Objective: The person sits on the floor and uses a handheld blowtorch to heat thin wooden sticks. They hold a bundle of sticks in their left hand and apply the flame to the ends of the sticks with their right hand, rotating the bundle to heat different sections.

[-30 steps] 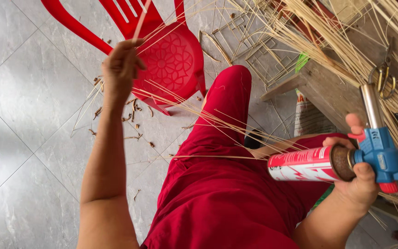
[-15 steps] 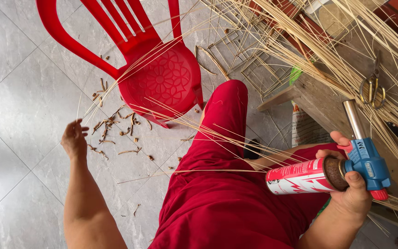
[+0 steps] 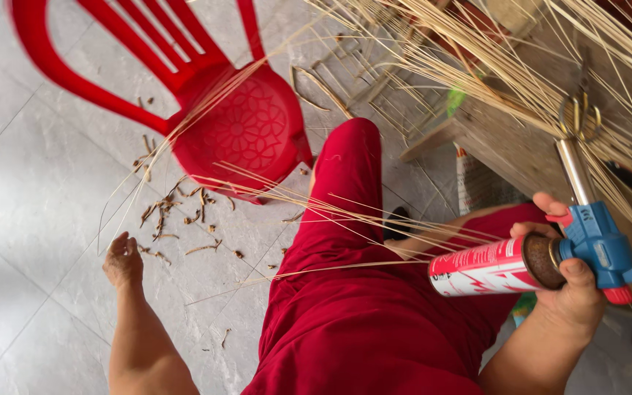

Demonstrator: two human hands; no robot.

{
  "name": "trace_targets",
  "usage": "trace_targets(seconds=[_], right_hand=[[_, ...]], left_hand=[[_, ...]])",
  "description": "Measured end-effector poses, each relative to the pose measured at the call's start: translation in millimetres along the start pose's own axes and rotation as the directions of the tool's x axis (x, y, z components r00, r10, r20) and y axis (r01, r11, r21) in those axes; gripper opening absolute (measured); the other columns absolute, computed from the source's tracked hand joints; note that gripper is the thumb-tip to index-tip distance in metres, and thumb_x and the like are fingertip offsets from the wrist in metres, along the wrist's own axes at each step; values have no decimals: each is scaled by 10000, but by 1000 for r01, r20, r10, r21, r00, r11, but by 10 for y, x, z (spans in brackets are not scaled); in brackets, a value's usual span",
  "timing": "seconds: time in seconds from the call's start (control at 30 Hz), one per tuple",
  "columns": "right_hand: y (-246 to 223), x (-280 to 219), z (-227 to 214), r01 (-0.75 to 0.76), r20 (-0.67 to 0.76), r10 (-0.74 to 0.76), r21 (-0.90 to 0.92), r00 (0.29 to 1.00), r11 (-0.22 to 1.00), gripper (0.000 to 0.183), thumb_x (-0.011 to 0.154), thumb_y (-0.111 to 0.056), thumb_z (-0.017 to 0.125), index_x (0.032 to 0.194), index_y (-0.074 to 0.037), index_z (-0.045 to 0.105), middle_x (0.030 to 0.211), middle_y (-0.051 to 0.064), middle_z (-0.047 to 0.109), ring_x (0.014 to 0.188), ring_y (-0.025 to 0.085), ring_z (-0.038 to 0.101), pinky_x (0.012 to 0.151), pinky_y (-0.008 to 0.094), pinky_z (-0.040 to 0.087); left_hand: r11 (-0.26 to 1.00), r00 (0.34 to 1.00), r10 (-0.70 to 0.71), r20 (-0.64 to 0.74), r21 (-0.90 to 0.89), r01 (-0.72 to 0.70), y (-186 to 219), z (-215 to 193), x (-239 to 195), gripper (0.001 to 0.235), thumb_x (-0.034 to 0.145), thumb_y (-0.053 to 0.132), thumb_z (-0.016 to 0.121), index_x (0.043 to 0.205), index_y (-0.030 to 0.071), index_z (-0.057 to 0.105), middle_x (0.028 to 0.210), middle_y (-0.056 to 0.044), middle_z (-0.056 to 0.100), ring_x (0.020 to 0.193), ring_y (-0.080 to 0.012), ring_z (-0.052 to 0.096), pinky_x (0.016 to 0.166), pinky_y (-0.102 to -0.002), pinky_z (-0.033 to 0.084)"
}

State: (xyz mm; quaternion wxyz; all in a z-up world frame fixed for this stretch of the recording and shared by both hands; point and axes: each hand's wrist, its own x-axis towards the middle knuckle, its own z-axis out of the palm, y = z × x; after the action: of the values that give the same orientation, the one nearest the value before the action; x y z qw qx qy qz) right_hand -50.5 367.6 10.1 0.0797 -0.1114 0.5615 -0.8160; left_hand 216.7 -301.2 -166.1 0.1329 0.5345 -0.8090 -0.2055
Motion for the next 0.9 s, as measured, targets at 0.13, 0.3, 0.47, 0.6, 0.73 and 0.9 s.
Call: trace_targets(seconds=[0.13,0.3,0.47,0.6,0.73,0.9], right_hand=[[-52,-86,-70,33,-36,-33,-17,999,999,759,924,-343,837,1430,100,484,1457,273,546,1121,306,701,979,397,593],[-38,-161,-69,67,-113,-72,-48,991,997,764,899,-316,837,1462,77,503,1460,278,569,1111,286,711,949,382,600],[-299,-378,-101,108,-190,-126,-103,974,989,714,933,-311,849,1442,71,525,1440,244,588,1114,277,715,997,373,601],[-507,-603,-225,143,-269,-172,-126,948,982,726,923,-307,852,1466,50,530,1376,214,604,1088,268,722,952,346,605],[-564,-898,-383,157,-402,-194,-124,895,980,743,910,-285,852,1469,70,515,1336,220,619,1060,290,727,904,365,621],[-526,-1079,-589,146,-469,-194,-138,862,980,697,891,-233,827,1419,92,506,1333,234,613,1040,315,709,912,380,621]], left_hand=[[956,940,294,-173,72,-285,329,106,141,319,976,125,732,1294,121,751,1161,-172,699,1060,-381,634,893,-496,509],[715,723,674,-154,-112,-690,1215,372,152,314,1037,-9,685,1345,50,707,1247,-142,702,1193,-353,647,1004,-466,537],[365,387,921,32,-415,-833,2907,122,-603,295,1079,-9,711,1366,42,670,1314,-127,711,1265,-305,673,1073,-397,576],[357,257,929,266,-466,-810,3541,-44,-738,372,1073,62,706,1438,94,644,1406,-107,687,1327,-272,663,1109,-395,529],[371,261,879,399,-227,-901,3481,-226,-542,888,932,201,783,1678,33,332,1567,-199,532,1407,-364,520,1180,-515,418],[347,546,645,534,431,-833,3104,-783,96,959,809,251,849,1571,44,304,1549,-235,463,1342,-400,487,1088,-500,435]])
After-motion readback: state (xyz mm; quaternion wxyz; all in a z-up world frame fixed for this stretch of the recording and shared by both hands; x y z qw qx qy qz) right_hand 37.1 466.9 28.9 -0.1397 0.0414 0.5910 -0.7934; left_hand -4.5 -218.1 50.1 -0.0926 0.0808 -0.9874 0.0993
